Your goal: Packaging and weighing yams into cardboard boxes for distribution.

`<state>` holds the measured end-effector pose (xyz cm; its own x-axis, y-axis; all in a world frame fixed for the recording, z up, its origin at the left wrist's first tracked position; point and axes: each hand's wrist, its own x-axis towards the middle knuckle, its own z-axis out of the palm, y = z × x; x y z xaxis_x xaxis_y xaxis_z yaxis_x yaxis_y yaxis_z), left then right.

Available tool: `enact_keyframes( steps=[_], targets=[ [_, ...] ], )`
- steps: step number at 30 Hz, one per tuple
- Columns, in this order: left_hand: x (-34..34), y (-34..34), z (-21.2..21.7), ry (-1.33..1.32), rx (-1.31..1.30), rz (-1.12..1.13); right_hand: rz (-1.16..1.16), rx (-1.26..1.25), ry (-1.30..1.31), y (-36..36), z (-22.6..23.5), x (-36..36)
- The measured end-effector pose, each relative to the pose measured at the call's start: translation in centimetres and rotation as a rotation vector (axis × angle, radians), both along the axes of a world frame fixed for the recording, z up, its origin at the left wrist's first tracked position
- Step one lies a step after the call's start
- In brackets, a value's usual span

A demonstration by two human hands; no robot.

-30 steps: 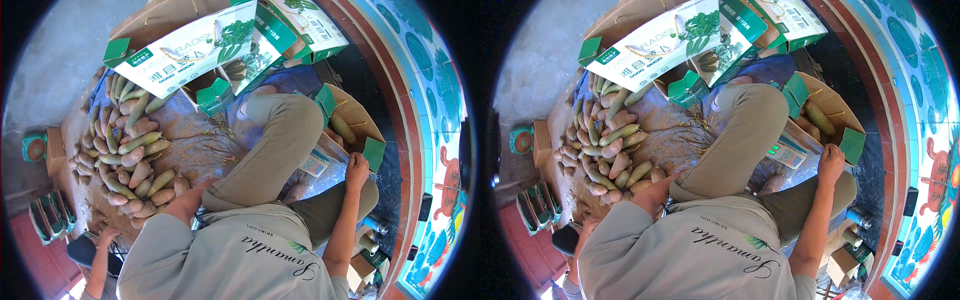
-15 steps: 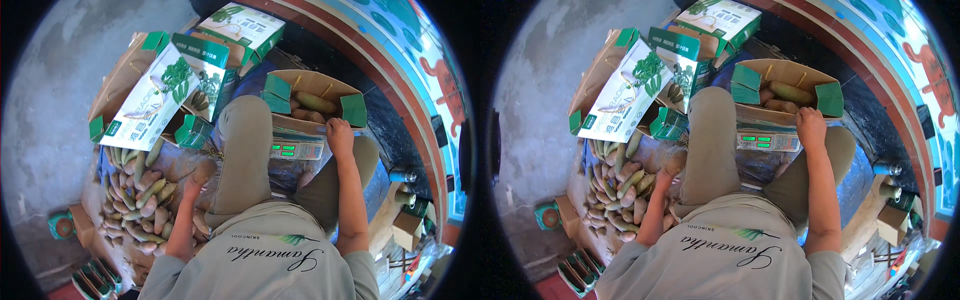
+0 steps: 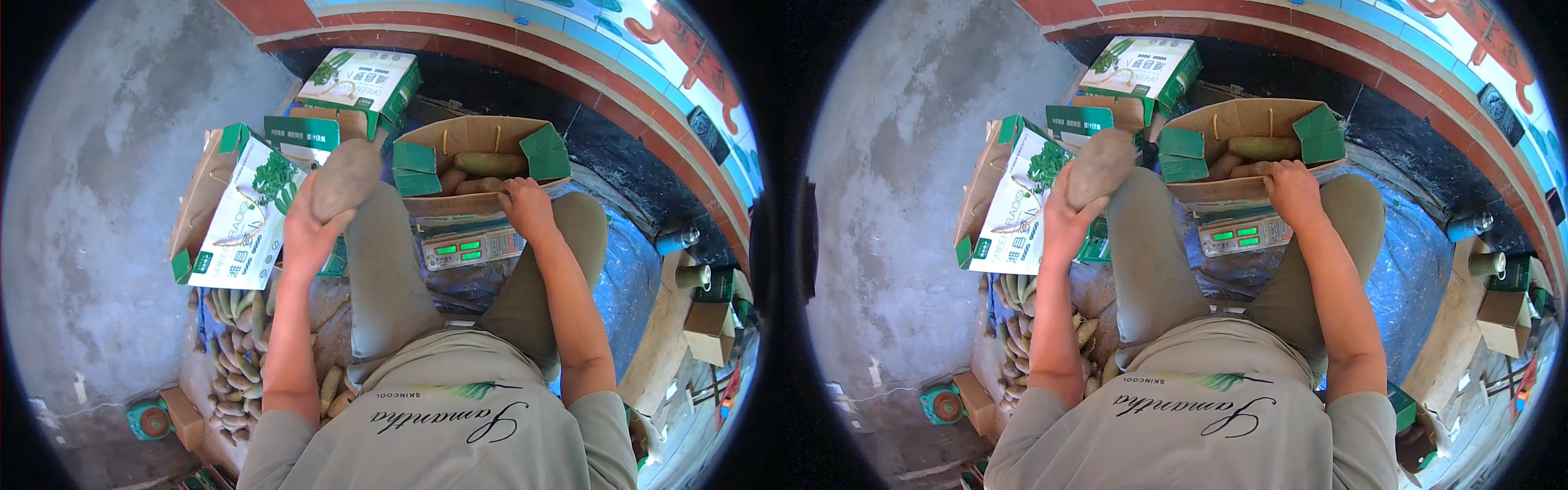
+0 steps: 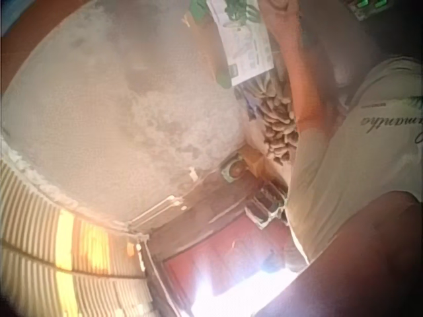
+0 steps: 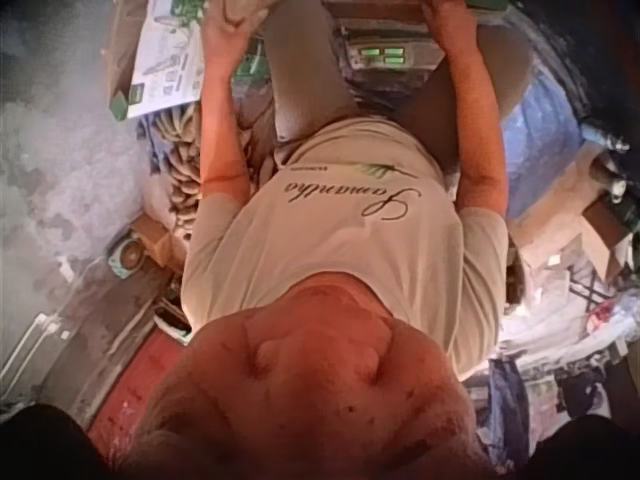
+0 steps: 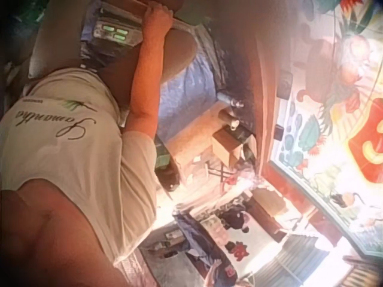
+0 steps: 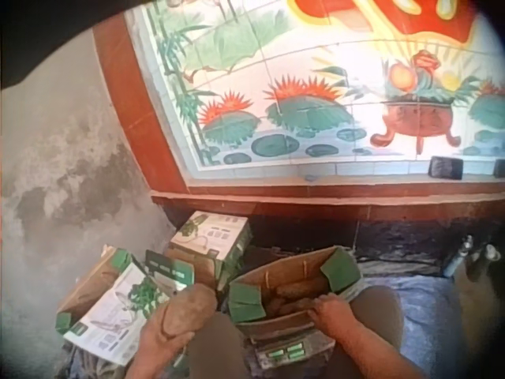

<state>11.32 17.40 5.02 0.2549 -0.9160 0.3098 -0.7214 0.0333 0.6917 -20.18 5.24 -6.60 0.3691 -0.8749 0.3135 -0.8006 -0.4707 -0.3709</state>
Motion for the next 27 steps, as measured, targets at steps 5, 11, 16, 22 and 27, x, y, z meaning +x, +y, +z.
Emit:
enact_keyframes(
  steps=[5,11,16,22,27],
  targets=[
    [-6.5,-5.5,1.6,-0.356,0.113,-0.082,0.013,0.045,-0.048,0.2,0.2,-0.5],
    [-7.8,-8.3,-2.4,-0.411,0.030,-0.168,0.027,0.110,-0.099,0.6,0.3,-0.6],
    [-5.7,-7.8,-3.2,-0.418,-0.033,-0.128,0.008,0.139,-0.099,0.4,0.5,-0.7],
    [-4.2,-7.5,-2.4,-0.390,-0.186,-0.054,0.000,0.120,-0.065,0.2,0.7,0.1],
    [-4.8,-8.0,-1.5,-0.375,-0.287,-0.066,-0.024,0.109,-0.082,0.4,1.7,0.8]
  ],
)
